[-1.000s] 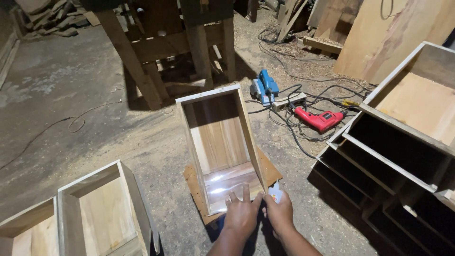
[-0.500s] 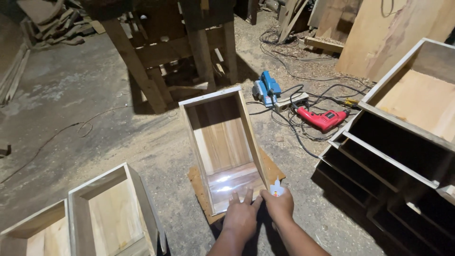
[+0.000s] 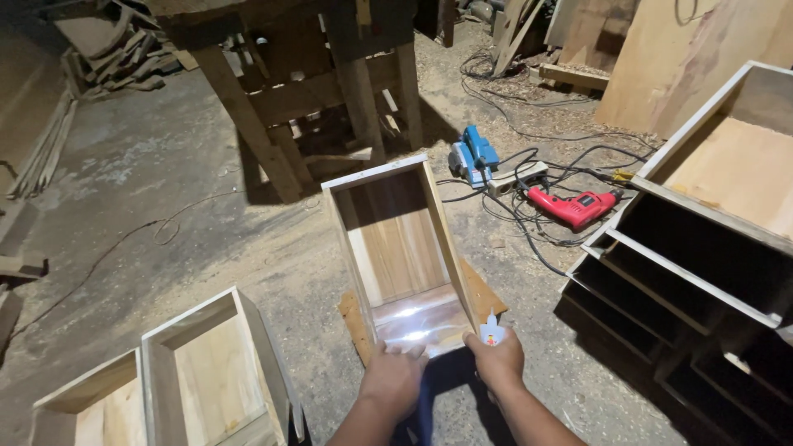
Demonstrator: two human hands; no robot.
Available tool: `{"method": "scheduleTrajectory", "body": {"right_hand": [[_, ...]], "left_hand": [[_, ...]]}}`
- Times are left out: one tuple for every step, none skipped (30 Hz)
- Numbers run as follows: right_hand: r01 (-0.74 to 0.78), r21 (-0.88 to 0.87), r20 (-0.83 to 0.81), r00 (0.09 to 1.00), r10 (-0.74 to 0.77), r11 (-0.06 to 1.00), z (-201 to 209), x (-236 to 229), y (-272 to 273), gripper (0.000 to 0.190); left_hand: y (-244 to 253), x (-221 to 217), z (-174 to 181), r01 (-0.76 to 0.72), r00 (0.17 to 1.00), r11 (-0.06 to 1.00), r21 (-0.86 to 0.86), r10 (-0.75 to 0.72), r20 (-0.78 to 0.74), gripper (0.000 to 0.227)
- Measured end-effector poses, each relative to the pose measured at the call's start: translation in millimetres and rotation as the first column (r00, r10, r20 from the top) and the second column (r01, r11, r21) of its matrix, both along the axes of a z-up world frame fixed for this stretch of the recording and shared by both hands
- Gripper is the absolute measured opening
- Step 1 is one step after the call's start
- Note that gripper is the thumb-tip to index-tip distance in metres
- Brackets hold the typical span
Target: Applying glue to the joints of wooden drawers and inspecting them in a workshop environment.
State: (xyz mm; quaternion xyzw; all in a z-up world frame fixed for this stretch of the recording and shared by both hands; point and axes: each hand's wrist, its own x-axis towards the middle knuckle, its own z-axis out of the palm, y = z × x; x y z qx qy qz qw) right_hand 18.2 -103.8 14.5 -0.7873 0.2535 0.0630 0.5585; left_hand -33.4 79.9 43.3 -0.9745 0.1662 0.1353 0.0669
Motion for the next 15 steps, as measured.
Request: {"method": "scheduleTrajectory", "body": {"right_hand": [[-0.002, 0.001, 0.001, 1.0, 0.002, 1.0, -3.6, 0.9, -0.6, 0.042], [-0.006, -0.003, 0.006, 1.0, 0.006, 1.0, -7.3, 1.8, -1.3, 0.043], [-0.009, -0.008, 0.009, 1.0, 0.009, 1.0, -11.5, 2.1, -2.7, 0.043], [-0.011, -0.007, 0.008, 1.0, 0.011, 1.0, -13.1, 1.7, -3.2, 0.043], [-0.015, -0.016, 0.014, 1.0, 0.015, 1.0, -14.5, 1.7, -3.8, 0.045], [-0.02, -0.024, 0.02, 1.0, 0.02, 1.0, -15.8, 1.7, -4.4, 0.046], [-0.02, -0.022, 0.021, 1.0, 0.021, 1.0, -17.4, 1.2, -3.8, 0.046], [-0.022, -0.058, 0.021, 1.0, 0.023, 0.998, -19.1, 0.8, -3.3, 0.046], [-0.022, -0.094, 0.021, 0.999, 0.024, 0.995, -21.0, 0.6, -3.7, 0.047], [-0.021, -0.094, 0.022, 0.999, 0.023, 0.995, -21.9, 0.8, -1.5, 0.047], [-0.016, -0.116, 0.033, 0.999, 0.02, 0.993, -23.0, -0.2, -0.2, 0.047], [-0.01, -0.139, 0.043, 0.999, 0.016, 0.99, -24.1, -0.9, 1.2, 0.048], [-0.008, -0.138, 0.044, 0.999, 0.014, 0.99, -27.1, -0.3, 3.0, 0.048], [0.011, -0.136, 0.081, 0.997, 0.0, 0.991, -30.3, 0.1, 5.2, 0.048], [0.024, -0.138, 0.115, 0.993, -0.008, 0.99, -34.5, -2.9, 7.2, 0.049]], "left_hand": [[4.0, 0.5, -0.3, -0.002, 1.0, 1.0, 0.001, 0.002, 0.001, 0.039], [7.9, 1.0, -0.6, -0.002, 1.0, 0.999, 0.051, 0.003, -0.028, 0.036], [11.2, 0.9, -1.4, 0.0, 0.998, 0.995, 0.099, 0.006, -0.058, 0.035], [16.1, -1.5, 0.1, -0.002, 0.998, 0.995, 0.1, 0.008, -0.059, 0.035], [21.1, -3.4, 1.8, 0.018, 1.0, 0.997, 0.073, -0.018, -0.004, 0.033], [26.0, -5.2, 3.5, 0.04, 0.998, 0.998, 0.048, -0.042, 0.051, 0.032], [28.4, -6.3, -0.2, 0.039, 0.998, 0.998, 0.049, -0.041, 0.052, 0.032], [30.7, -7.2, -4.0, 0.045, 0.994, 0.999, 0.01, -0.045, 0.102, 0.03], [32.3, -7.6, -8.2, 0.054, 0.987, 0.998, -0.03, -0.049, 0.152, 0.03], [29.8, -5.9, -9.3, 0.055, 0.987, 0.998, -0.029, -0.05, 0.153, 0.03], [26.5, -5.1, -11.0, 0.011, 0.99, 0.999, -0.031, -0.007, 0.138, 0.029], [23.3, -4.2, -12.7, -0.034, 0.992, 0.999, -0.031, 0.037, 0.123, 0.03], [25.7, -1.0, -25.5, -0.031, 0.992, 0.999, -0.03, 0.034, 0.124, 0.03], [28.5, 1.9, -38.4, 0.0, 0.978, 0.997, -0.074, 0.015, 0.206, 0.028], [30.8, 0.5, -52.9, 0.03, 0.959, 0.993, -0.118, 0.005, 0.284, 0.026]]}}
